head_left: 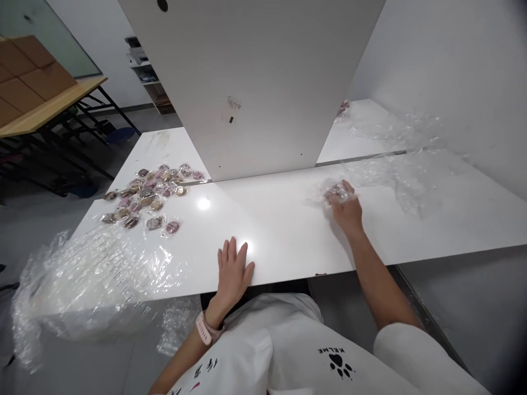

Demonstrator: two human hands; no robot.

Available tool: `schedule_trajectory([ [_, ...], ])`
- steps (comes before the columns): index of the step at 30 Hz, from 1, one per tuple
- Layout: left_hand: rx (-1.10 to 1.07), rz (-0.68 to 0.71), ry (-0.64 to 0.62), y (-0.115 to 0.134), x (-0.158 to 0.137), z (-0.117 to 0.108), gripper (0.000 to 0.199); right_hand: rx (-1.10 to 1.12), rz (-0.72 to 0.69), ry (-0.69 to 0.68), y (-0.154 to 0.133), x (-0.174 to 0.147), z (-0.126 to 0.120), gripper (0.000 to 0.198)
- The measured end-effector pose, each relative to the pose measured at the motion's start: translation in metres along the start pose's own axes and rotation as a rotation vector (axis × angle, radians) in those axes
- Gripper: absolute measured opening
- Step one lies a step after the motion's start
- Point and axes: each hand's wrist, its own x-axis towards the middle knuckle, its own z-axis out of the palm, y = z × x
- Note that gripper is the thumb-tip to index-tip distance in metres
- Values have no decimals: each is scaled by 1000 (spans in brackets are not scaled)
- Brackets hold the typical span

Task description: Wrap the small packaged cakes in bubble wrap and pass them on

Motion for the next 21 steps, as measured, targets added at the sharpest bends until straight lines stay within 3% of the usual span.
schedule_trajectory([
  [3, 225, 65, 54, -15, -11, 11, 55, -98, -24, 206, 5, 88, 12, 66],
  [6, 287, 68, 92, -14, -12, 13, 58, -207, -59, 328, 0, 155, 35, 61],
  [7, 295, 68, 98, -13, -11, 13, 59, -249, -68, 306, -1, 170, 45, 63],
  [9, 306, 71, 99, -11, -9, 12, 61, -307, -81, 131, -2, 188, 67, 69],
  [11, 312, 68, 100, -11, -8, 12, 63, -327, -83, -89, 0, 193, 86, 73],
  [13, 313, 65, 99, -13, -8, 13, 65, -331, -103, -195, 3, 186, 99, 75],
  [15, 314, 62, 99, -14, -9, 13, 66, -350, -171, -118, 7, 173, 100, 75],
  [18, 311, 60, 105, -14, -8, 14, 65, -390, -251, 162, 14, 149, 84, 68],
  [21, 293, 60, 106, -13, -8, 13, 61, -394, -59, 318, 30, 125, 56, 63],
])
